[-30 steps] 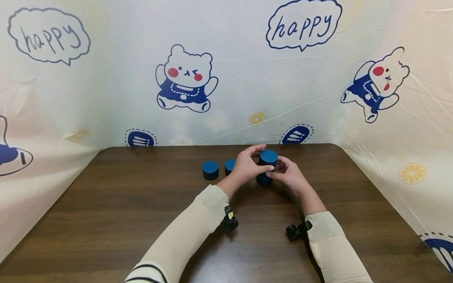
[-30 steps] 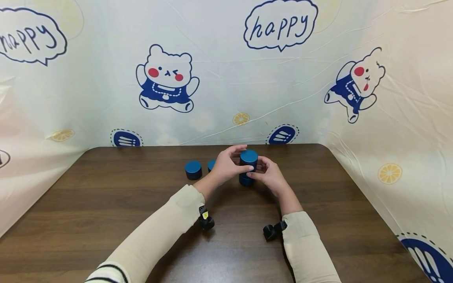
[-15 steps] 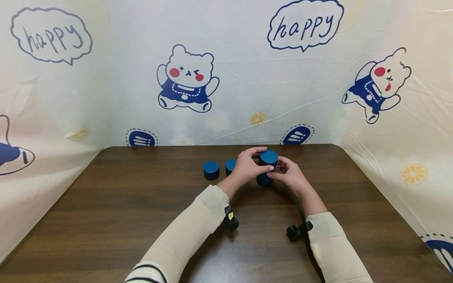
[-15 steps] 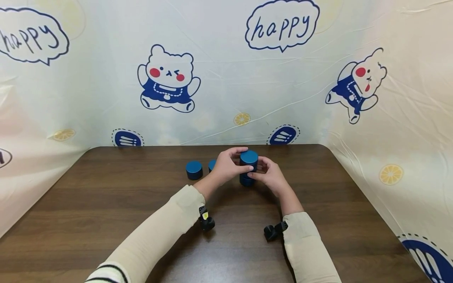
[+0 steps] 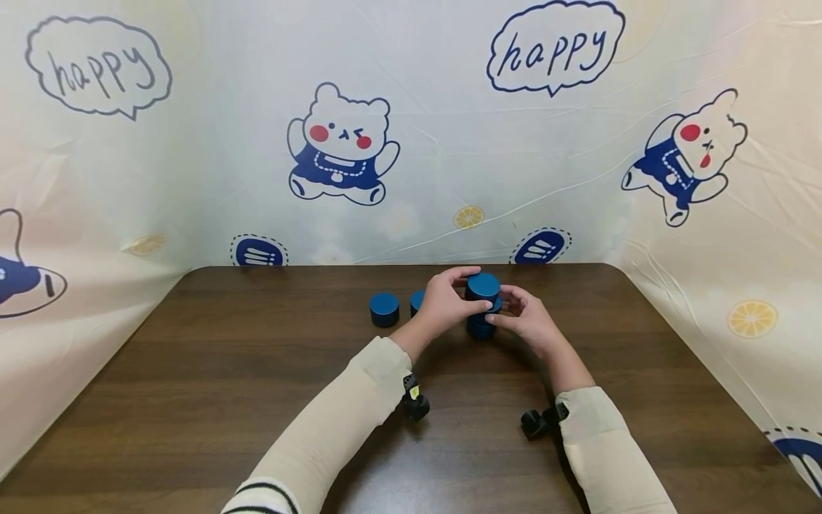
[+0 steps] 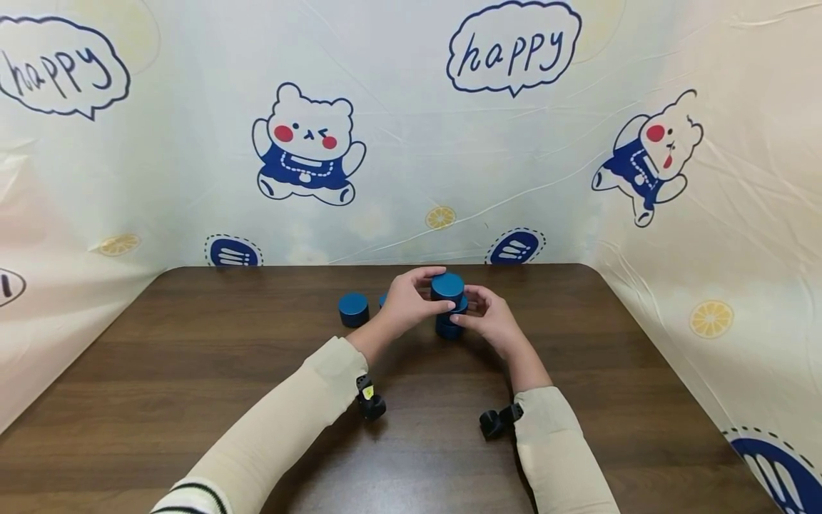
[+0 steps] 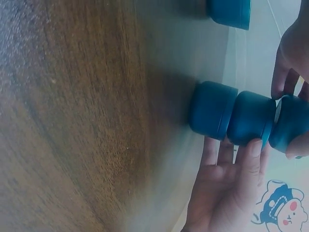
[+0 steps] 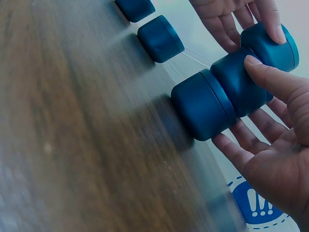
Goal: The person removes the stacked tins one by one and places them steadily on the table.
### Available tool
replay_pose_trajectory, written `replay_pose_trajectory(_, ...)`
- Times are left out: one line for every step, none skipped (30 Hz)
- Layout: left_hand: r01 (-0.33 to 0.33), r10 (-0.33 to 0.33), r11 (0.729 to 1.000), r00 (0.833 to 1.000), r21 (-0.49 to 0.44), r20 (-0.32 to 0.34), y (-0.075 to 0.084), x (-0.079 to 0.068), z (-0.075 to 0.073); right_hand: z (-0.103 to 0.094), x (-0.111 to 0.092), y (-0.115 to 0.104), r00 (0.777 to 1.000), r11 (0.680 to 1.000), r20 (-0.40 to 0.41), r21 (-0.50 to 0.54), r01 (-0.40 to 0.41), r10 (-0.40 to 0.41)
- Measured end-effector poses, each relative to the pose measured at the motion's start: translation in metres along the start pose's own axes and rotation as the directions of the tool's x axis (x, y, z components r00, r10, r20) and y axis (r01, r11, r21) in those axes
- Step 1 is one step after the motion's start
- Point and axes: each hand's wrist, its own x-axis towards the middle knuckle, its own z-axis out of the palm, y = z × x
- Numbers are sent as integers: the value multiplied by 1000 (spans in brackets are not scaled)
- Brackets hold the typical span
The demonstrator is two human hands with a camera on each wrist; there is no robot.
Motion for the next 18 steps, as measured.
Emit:
replay_pose_trajectory(-1, 1, 1000, 1000, -4, 0, 0, 0, -1, 0, 0, 0, 1000, 1000, 0, 1, 0, 0)
replay_pose_trajectory(-1, 1, 1000, 1000, -8, -1, 0, 0, -1, 0, 0, 0, 1000, 1000, 0, 0, 0, 0)
replay_pose_trajectory(-3, 3, 1000, 1000, -13, 0, 0, 0, -1, 0, 0, 0, 1000, 1000, 1, -1, 1, -1)
replay_pose_trajectory(-4, 4, 1000, 1000, -18, 1, -1, 0, -2, 0, -1, -1, 1000, 1000, -1, 0, 0, 0)
replay_pose_trajectory(-5, 5, 1000, 1000, -22, 1, -1, -1, -2, 0, -1, -1, 1000, 1000, -2, 1, -1, 1)
replay_pose_trajectory(-5, 5, 1000, 1000, -24, 0, -1, -1, -3, 1, -1, -1, 1000, 1000, -2, 2, -2, 2)
replay_pose_trajectory(-4, 4, 1000, 1000, -26, 0, -1, -1, -3, 1, -1, -1, 1000, 1000, -1, 0, -2, 2)
replay_pose_trajectory(-4, 4, 1000, 1000, -30, 0, -1, -1, -4, 1, -1, -1, 1000, 1000, 0, -2, -3, 3)
replay_pose_trajectory(-4, 4, 999, 1000, -31, 0, -1, -1, -4, 1, -1, -1, 1000, 1000, -1, -1, -6, 6)
replay_pose_trajectory(-3, 3, 1000, 1000, -31, 0, -1, -2, -5, 1, -1, -2, 1000, 1000, -4, 1, -9, 9)
replay_pose_trajectory(-3, 3, 999, 1000, -34, 0, -1, -2, -5, 1, -1, -2, 1000, 1000, -4, 0, -9, 9)
replay_pose_trajectory(-5, 5, 999, 1000, -33, -1, -1, -2, -5, 1, -1, -2, 1000, 1000, -2, -3, -7, 7)
replay_pose_trajectory(-7, 7, 999, 1000, -34, -1, -1, -2, -6, 1, -1, -2, 1000, 1000, -2, -5, -5, 5)
replay_pose_trajectory(-9, 9, 999, 1000, -34, -1, -1, -2, -6, 1, -1, -2, 1000, 1000, -3, -4, -5, 5)
replay_pose_trajectory(-11, 11, 999, 1000, -32, 1, 0, -3, -7, 2, -1, -2, 1000, 1000, -3, -2, -5, 5)
replay_pose_trajectory(-13, 13, 999, 1000, -31, 1, 0, -3, -7, 2, -1, -2, 1000, 1000, -3, -3, -3, 3)
replay_pose_trajectory(-15, 15, 999, 1000, -31, 2, 0, -4, -8, 2, -1, -2, 1000, 1000, -3, -2, -1, 1)
replay_pose_trajectory(-15, 15, 999, 1000, -28, 2, 1, -4, -8, 2, -1, -2, 1000, 1000, -3, -2, 1, -1)
